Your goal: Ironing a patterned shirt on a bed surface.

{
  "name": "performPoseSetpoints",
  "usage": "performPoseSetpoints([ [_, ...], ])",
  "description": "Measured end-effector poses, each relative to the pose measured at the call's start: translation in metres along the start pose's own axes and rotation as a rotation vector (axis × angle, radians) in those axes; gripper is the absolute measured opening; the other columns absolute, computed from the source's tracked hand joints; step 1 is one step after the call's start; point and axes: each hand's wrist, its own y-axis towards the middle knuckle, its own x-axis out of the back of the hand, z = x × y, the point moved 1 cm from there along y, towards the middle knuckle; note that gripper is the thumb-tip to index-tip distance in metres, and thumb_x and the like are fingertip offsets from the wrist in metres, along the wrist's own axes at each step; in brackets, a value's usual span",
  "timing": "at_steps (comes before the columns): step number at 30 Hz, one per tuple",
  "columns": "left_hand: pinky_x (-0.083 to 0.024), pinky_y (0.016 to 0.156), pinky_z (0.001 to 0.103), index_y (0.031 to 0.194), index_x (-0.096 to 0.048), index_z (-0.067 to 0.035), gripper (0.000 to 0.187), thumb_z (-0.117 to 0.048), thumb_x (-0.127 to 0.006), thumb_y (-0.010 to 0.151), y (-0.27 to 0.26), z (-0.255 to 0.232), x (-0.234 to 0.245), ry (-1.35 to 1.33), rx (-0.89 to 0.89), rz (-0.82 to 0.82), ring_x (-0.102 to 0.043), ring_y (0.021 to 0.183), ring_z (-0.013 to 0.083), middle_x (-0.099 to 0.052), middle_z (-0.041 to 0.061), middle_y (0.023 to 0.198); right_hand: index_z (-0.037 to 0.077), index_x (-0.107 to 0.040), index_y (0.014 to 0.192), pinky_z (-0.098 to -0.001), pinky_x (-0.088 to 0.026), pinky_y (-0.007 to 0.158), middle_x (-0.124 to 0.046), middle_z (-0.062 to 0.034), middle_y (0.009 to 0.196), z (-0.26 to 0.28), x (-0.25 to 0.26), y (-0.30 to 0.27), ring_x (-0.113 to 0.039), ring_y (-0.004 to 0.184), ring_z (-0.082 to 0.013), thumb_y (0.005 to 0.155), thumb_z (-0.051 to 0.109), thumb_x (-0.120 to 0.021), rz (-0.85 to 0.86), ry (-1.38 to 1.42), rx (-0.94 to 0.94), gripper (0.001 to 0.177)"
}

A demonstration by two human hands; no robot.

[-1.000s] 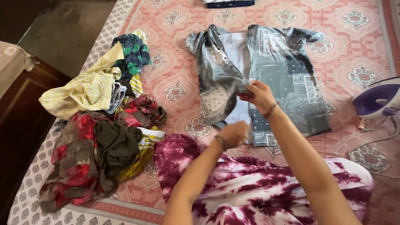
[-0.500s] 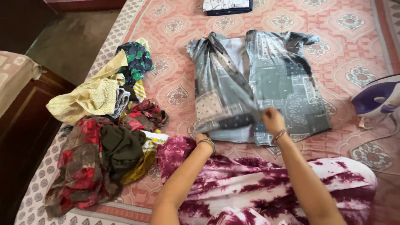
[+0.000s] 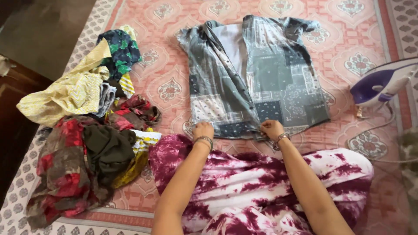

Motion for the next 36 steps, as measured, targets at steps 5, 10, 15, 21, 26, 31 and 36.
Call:
performPoseSetpoints([
  [5, -0.051, 0.079, 0.053, 0.101, -0.079, -0.014, 0.028, -0.02, -0.054, 0.091, 0.032, 0.004, 0.008, 0.221, 0.014, -0.236, -0.067, 0.101, 0.0322, -0.074, 0.009, 0.107, 0.001, -0.07, 0.095, -0.0288, -0.055, 0.057, -0.072, -0.0054, 0.074, 0.024, 0.013, -0.016, -0.067, 0.063, -0.0124, 0.09, 0.009, -0.07, 0.095, 0.248, -0.064, 0.009],
  [10, -0.049, 0.093, 0.051, 0.096, -0.082, -0.019, 0.029, -0.019, -0.054, 0.095, 0.043, 0.018, -0.013, 0.254, -0.001, -0.183, -0.065, 0.112, 0.0318, -0.077, 0.005, 0.105, -0.001, -0.073, 0.091, -0.03, -0.054, 0.059, -0.074, -0.0067, 0.072, 0.025, 0.021, -0.033, -0.068, 0.062, -0.0138, 0.084, 0.008, -0.075, 0.024, -0.229, 0.05, 0.011],
  [15, -0.053, 0.082, 0.045, 0.107, -0.081, -0.017, 0.03, -0.023, -0.052, 0.099, 0.045, 0.022, -0.046, 0.161, 0.251, 0.079, -0.066, 0.112, 0.0329, -0.075, 0.01, 0.117, 0.004, -0.076, 0.09, -0.0315, -0.055, 0.06, -0.077, -0.0063, 0.073, 0.04, 0.023, -0.043, -0.068, 0.064, -0.0139, 0.079, 0.012, -0.077, 0.151, -0.274, -0.014, 0.014],
  [21, -0.052, 0.087, 0.051, 0.117, -0.076, -0.018, 0.029, -0.026, -0.053, 0.1, -0.006, -0.005, 0.048, 0.253, 0.147, 0.276, -0.067, 0.114, 0.03, -0.071, 0.008, 0.124, 0.005, -0.08, 0.083, -0.045, -0.059, 0.074, -0.076, -0.0202, 0.083, 0.027, -0.005, -0.039, -0.074, 0.078, -0.0366, 0.076, 0.024, -0.071, -0.02, -0.705, 0.107, 0.022],
  [26, -0.055, 0.086, 0.05, 0.117, -0.076, -0.017, 0.029, -0.024, -0.055, 0.099, -0.007, -0.025, 0.08, 0.17, 0.038, 0.309, -0.07, 0.111, 0.0291, -0.072, 0.008, 0.121, 0.007, -0.081, 0.086, -0.0497, -0.059, 0.084, -0.072, -0.0258, 0.092, -0.002, -0.015, -0.002, -0.073, 0.092, -0.0416, 0.084, 0.027, -0.062, 0.162, -1.015, 0.05, 0.028],
  [31, -0.058, 0.084, 0.046, 0.106, -0.078, -0.013, 0.021, -0.017, -0.06, 0.096, 0.033, -0.038, 0.102, -0.099, -0.086, -0.088, -0.073, 0.1, 0.0305, -0.077, 0.012, 0.106, 0.006, -0.08, 0.082, -0.0479, -0.059, 0.082, -0.073, -0.0239, 0.086, 0.044, 0.002, -0.028, -0.074, 0.088, -0.0392, 0.076, 0.028, -0.069, 0.281, -0.963, 0.004, 0.026],
  [36, -0.062, 0.084, 0.038, 0.113, -0.074, -0.011, 0.035, 0.001, -0.056, 0.085, 0.219, -0.049, 0.073, -1.495, -0.015, -0.245, -0.075, 0.093, 0.0236, -0.078, 0.006, 0.105, 0.012, -0.077, 0.071, -0.0446, -0.061, 0.073, -0.075, -0.0155, 0.076, 0.007, 0.008, 0.0, -0.075, 0.074, -0.0346, 0.07, 0.033, -0.071, 0.361, -0.815, 0.093, 0.022],
])
